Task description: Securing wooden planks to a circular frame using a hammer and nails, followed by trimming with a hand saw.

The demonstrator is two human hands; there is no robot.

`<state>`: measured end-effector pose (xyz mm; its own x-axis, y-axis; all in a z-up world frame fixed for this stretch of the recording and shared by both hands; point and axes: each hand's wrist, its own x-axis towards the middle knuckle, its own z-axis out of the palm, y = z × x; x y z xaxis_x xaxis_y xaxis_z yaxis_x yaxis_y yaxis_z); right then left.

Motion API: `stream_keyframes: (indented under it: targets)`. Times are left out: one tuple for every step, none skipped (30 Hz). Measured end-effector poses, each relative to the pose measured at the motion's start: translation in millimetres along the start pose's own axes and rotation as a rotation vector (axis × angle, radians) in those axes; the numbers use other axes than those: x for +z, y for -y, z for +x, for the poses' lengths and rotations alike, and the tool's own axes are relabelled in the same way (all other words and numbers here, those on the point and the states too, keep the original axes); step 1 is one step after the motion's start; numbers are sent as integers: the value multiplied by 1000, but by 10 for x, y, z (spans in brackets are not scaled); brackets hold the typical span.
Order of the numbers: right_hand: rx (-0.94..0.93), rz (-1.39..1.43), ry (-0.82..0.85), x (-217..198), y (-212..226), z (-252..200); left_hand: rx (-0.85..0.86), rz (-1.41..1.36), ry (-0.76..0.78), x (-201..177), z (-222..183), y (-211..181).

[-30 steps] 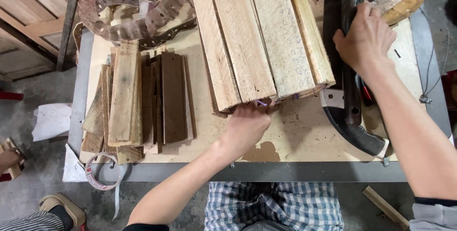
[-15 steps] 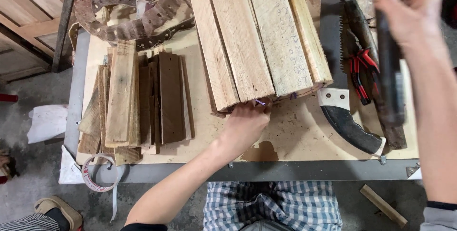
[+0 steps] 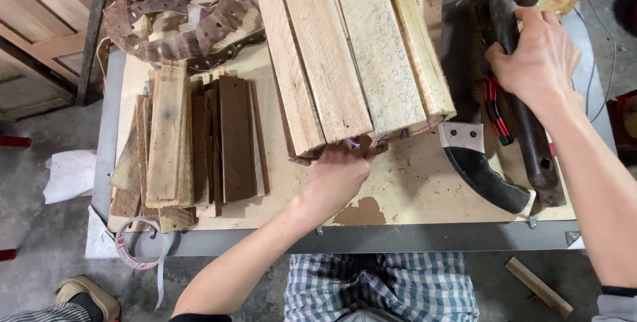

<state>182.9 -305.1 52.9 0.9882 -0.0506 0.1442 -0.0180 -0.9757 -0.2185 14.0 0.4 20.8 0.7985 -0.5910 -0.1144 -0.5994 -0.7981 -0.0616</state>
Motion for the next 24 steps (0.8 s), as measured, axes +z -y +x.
stream_keyframes:
  targets:
    - [3,1,1,-25,24,15,2,1,2,-19,2,3]
    - [20,-25,53,-54,43,30,16,20,106,-36,8,2]
    - [37,-51,105,-82,64,44,29,39,210,-51,11,3]
    - [38,-51,109,-203,131,15,30,37,213,-61,10,1]
    - [67,14,197,-325,202,-15,27,4,241,-70,5,1]
    - [94,79,281,-450,279,-30,22,-26,265,-77,9,11]
    - [93,78,281,-428,233,-19,22,-27,265,-56,16,15]
    - [78,120,290,-407,192,-9,18,-22,120,-38,17,18]
    - [63,162,298,-384,154,-1,14,-16,-25,-17,13,21]
    - [60,162,303,-345,112,-9,11,-19,-22,12,13,22]
    - [61,177,310,-303,72,-19,10,-27,-76,43,9,25]
    - [59,193,318,-261,45,-21,7,-34,-130,71,-1,34]
    - [54,193,323,-244,41,-34,0,-36,-127,60,-5,35]
    - [68,218,314,-231,40,-41,-2,-19,-127,47,-6,37]
    - [83,242,306,-220,38,-49,-4,-2,-127,31,-9,37]
    - [76,244,308,-237,64,-71,-11,0,-126,35,-7,45]
    - [83,242,320,-255,87,-91,-2,1,-128,38,-4,52]
    - [93,238,330,-283,99,-119,10,1,-132,39,6,53]
    - [91,237,332,-256,90,-115,7,1,-131,40,-8,57]
    - [88,240,323,-235,65,-114,0,-21,-123,43,-7,57]
    - [85,242,315,-213,36,-109,-6,-43,-115,47,-2,56]
    - [86,243,315,-207,-3,-151,-5,-43,-114,35,-10,49]
    - [12,143,174,-201,-42,-191,-2,-34,-135,24,-16,44]
    - [-65,45,32,-195,-81,-220,0,-23,-158,13,-12,45]
